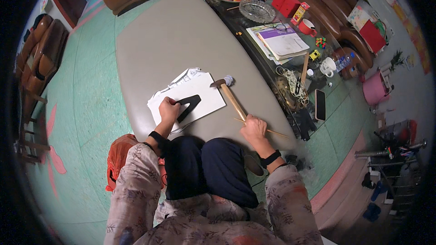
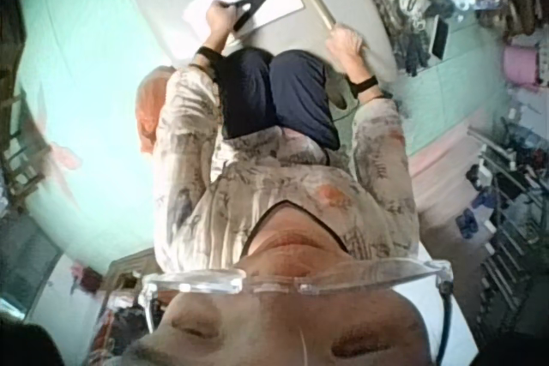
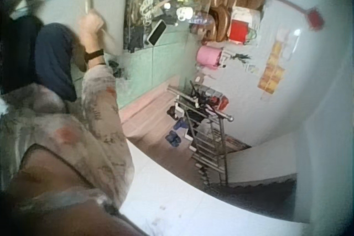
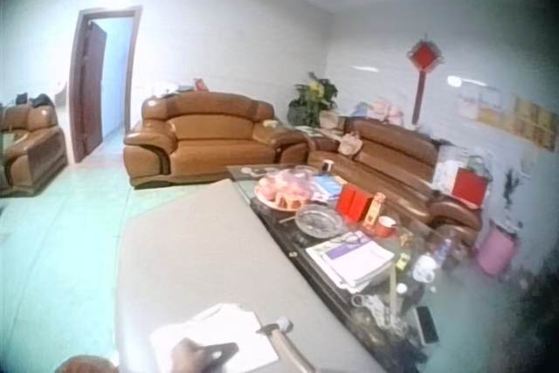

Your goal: The person sits on the floor and uses a hammer to tap a small metal piece on a dark shoe sole. They repeatedly adjust the shoe and the metal piece, then hammer it again on a white paper placed on a low table.

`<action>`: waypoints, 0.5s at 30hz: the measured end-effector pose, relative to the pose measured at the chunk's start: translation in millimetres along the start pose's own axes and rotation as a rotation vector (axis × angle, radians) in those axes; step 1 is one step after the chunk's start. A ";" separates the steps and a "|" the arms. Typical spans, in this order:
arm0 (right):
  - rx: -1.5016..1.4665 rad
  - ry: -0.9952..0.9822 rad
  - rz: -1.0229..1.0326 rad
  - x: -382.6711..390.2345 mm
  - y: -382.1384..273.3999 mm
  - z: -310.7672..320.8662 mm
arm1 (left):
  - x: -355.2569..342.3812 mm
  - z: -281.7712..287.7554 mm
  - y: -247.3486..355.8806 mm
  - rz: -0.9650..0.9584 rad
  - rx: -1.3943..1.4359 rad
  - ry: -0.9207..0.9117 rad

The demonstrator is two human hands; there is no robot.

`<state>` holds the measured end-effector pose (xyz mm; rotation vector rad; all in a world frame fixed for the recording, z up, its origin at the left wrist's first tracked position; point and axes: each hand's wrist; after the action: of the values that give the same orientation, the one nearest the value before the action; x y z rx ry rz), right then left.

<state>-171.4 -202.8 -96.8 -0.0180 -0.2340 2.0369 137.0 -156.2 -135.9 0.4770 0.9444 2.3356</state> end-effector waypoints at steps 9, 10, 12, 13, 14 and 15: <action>-0.498 0.000 0.094 10.3 -27.7 35.1 | -4.5 13.7 -0.1 -0.302 -0.086 -0.059; -0.491 0.028 0.151 11.7 -31.9 33.1 | -4.7 12.7 -2.8 -0.311 -0.067 -0.086; -0.478 0.084 0.265 13.3 -38.4 29.0 | -8.6 10.5 -6.5 -0.303 -0.027 -0.108; -0.385 0.084 0.294 14.1 -41.0 25.0 | -9.1 10.5 -6.5 -0.303 -0.010 -0.126; -0.293 0.084 0.322 14.4 -42.8 19.7 | -8.8 9.9 -6.1 -0.291 -0.019 -0.117; -0.200 0.083 0.350 14.7 -43.8 15.4 | -7.4 10.0 -6.5 -0.278 -0.029 -0.115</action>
<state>-141.4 -172.9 -72.8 -0.2855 -0.4044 2.3458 150.4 -151.8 -134.5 0.4340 0.8627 2.0472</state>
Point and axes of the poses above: each hand's wrist, its own x-axis away from the middle knuckle, its own z-axis out of the back of the hand, y = z × x, and after that the axes turned 8 degrees about z, right-handed
